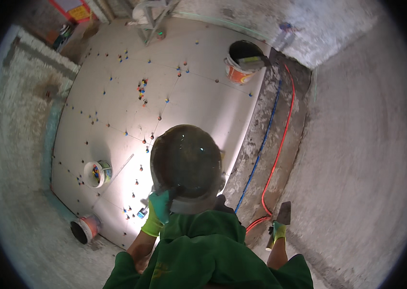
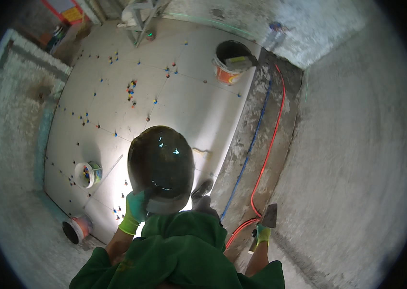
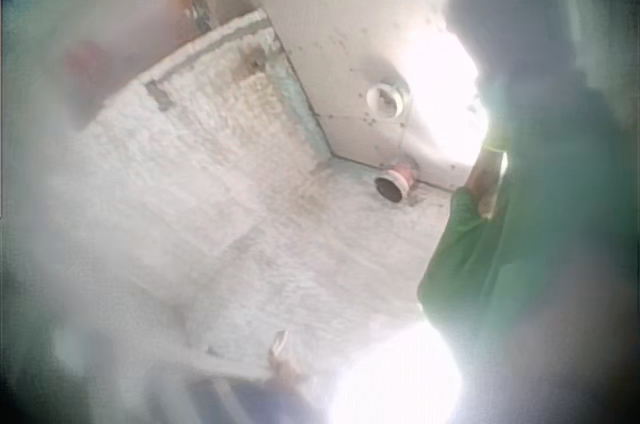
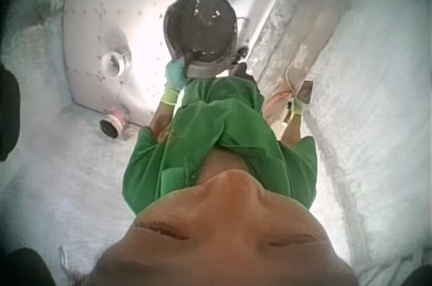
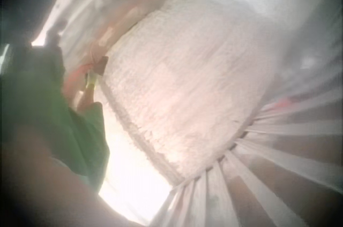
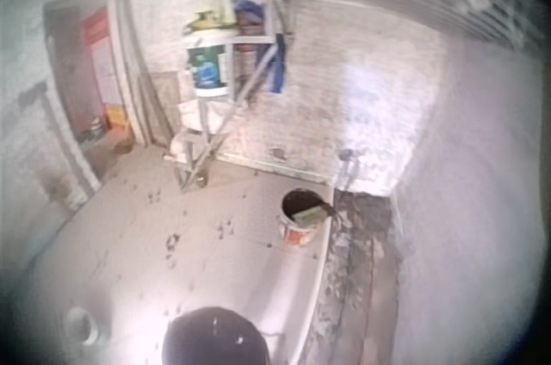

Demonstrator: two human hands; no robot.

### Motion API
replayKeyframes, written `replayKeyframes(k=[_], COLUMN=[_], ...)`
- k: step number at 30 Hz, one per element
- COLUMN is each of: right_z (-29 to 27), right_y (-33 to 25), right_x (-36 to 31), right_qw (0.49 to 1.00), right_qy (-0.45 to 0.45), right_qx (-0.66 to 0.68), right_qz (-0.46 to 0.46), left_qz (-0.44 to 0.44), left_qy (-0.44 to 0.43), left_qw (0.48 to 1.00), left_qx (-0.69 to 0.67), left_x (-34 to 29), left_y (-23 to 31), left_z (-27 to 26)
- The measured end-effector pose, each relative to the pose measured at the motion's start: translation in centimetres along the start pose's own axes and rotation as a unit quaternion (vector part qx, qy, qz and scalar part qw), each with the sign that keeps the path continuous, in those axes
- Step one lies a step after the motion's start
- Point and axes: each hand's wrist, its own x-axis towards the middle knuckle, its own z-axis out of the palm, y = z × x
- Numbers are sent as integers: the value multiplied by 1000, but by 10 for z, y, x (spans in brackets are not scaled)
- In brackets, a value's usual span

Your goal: The person scoops cement from a bucket using a trowel and applies it to a wall section. They move between rooms, carry buckets, and use a notched trowel to spread the cement evenly along the wall.

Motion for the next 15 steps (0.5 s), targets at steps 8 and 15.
replayKeyframes(k=[8, 15], right_z=[29, 61], right_y=[-92, -126], right_x=[-36, -11], right_qw=[993, 992], right_qy=[91, 82], right_qx=[-20, -61], right_qz=[-73, -80], left_qz=[-154, -372], left_qy=[101, 299], left_qw=[972, 703], left_qx=[-145, -527], left_x=[-24, -46], left_y=[-58, -114], left_z=[-96, -155])
